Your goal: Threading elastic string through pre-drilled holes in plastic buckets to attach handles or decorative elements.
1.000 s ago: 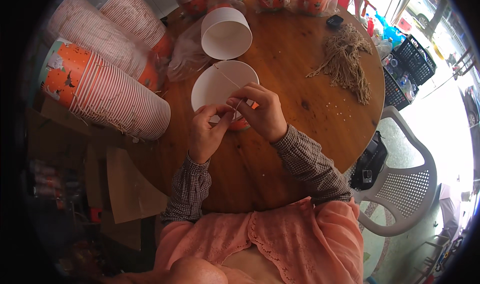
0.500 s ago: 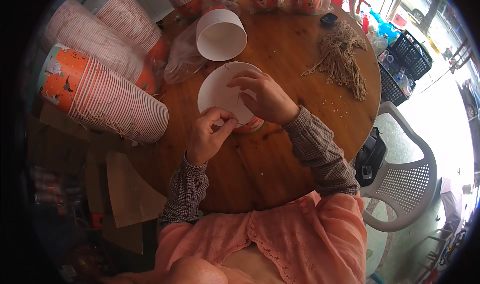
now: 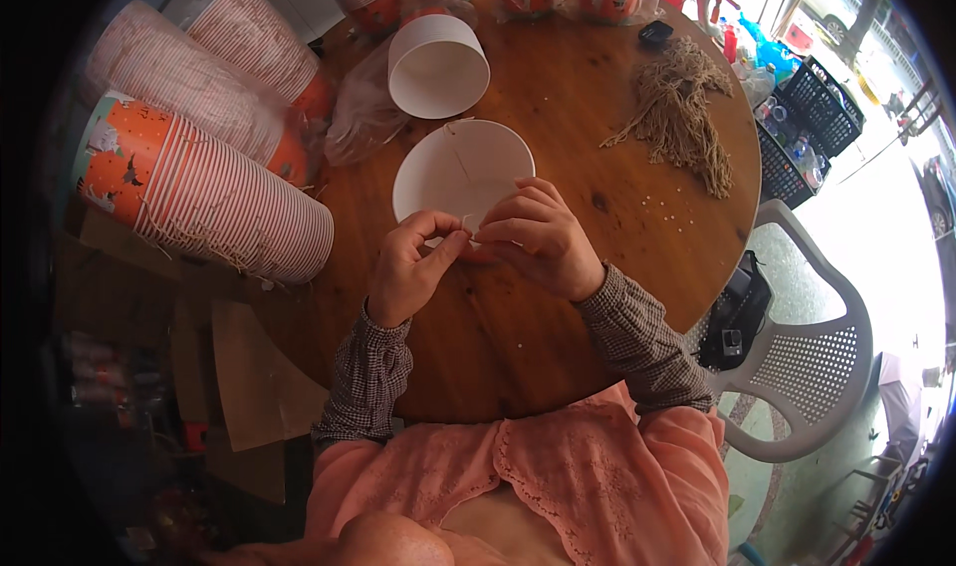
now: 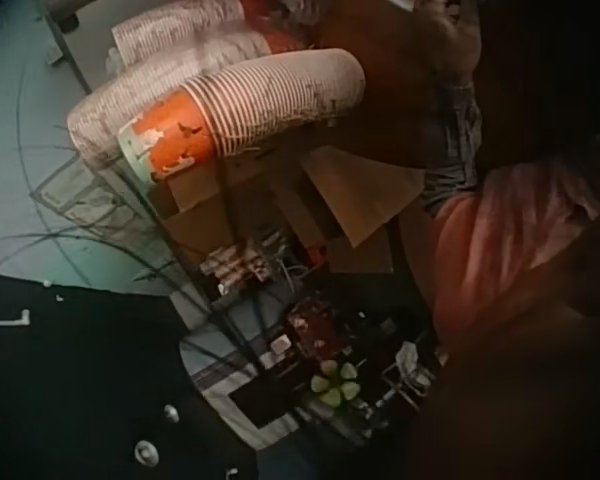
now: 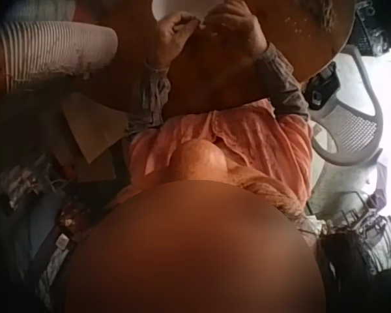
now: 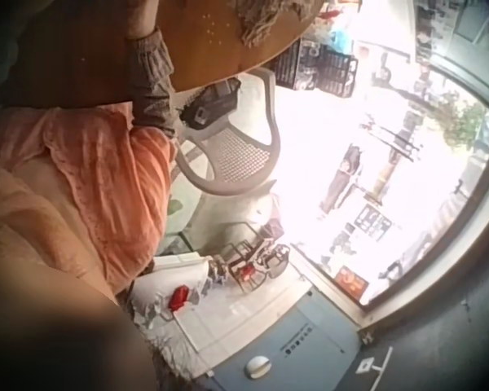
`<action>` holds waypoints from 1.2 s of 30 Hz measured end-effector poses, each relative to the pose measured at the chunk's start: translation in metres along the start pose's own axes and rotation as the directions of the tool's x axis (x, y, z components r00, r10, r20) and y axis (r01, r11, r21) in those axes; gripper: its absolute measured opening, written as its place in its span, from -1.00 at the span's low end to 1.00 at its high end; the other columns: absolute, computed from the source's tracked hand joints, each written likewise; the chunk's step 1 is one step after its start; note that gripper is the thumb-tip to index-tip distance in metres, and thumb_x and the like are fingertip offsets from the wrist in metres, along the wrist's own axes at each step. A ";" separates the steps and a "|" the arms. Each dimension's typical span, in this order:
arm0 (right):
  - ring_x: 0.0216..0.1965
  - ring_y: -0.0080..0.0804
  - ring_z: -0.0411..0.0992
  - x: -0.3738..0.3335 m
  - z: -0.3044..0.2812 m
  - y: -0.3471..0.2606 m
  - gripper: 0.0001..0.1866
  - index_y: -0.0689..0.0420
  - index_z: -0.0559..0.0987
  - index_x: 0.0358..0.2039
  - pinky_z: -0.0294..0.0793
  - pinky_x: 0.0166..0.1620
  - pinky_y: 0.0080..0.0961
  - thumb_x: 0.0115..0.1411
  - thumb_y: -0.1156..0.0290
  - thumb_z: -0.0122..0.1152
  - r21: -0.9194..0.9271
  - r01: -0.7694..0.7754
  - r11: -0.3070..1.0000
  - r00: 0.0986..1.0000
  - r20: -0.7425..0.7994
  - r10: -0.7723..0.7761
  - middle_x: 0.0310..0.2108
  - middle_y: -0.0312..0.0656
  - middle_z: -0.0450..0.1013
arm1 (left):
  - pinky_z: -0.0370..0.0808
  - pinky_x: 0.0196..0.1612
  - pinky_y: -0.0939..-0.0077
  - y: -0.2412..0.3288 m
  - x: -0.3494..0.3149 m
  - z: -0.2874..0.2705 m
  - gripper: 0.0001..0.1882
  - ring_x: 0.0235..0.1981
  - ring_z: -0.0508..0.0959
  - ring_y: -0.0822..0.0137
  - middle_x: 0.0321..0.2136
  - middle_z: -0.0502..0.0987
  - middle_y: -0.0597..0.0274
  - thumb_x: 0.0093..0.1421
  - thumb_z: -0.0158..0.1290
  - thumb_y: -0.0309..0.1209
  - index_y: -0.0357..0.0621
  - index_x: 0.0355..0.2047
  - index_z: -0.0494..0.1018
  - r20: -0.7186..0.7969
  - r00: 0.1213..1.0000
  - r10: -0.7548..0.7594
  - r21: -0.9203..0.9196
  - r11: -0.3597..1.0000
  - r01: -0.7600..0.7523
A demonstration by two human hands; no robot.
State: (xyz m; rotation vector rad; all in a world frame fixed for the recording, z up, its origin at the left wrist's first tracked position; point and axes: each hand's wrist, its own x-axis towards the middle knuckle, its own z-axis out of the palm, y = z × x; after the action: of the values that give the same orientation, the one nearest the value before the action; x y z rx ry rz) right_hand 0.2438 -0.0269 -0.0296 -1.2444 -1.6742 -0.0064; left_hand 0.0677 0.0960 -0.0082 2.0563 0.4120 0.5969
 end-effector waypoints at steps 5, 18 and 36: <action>-0.28 -0.27 0.48 0.002 0.009 0.001 -0.86 0.18 0.54 -0.32 0.39 0.03 -0.31 0.08 0.54 0.27 0.104 -0.105 0.989 0.987 -0.112 0.117 -0.38 -0.25 0.49 | 0.52 -0.29 0.64 0.002 0.000 -0.003 -0.85 -0.30 0.54 0.51 -0.33 0.53 0.27 0.22 0.11 -0.46 -0.30 -0.26 0.48 0.035 0.999 0.020 0.031 0.999 -0.021; -0.36 -0.22 0.47 0.013 -0.010 -0.021 -0.85 0.19 0.54 -0.32 0.47 -0.30 -0.39 0.06 0.57 0.27 0.073 -0.108 0.991 0.992 -0.058 0.112 -0.39 -0.16 0.45 | 0.49 -0.23 0.65 0.011 -0.006 -0.006 -0.88 -0.35 0.52 0.55 -0.41 0.54 0.27 0.26 0.05 -0.47 -0.31 -0.32 0.46 0.027 0.985 -0.172 -0.339 0.925 0.171; -0.33 -0.33 0.47 0.026 0.007 -0.029 -0.86 0.18 0.58 -0.23 0.49 -0.24 -0.46 0.17 0.51 0.21 0.253 -0.287 0.924 0.954 -0.014 0.300 -0.34 -0.17 0.48 | 0.54 -0.13 0.62 0.018 -0.010 -0.004 -0.79 -0.22 0.57 0.45 -0.24 0.59 0.18 0.31 -0.02 -0.49 -0.39 -0.14 0.49 0.126 0.979 -0.159 -0.429 0.881 0.198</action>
State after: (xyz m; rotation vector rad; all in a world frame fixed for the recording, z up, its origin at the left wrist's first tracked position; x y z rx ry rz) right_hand 0.2190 -0.0182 0.0002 -1.2780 -1.3805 0.3419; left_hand 0.0585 0.0845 0.0061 1.5827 0.3715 0.4377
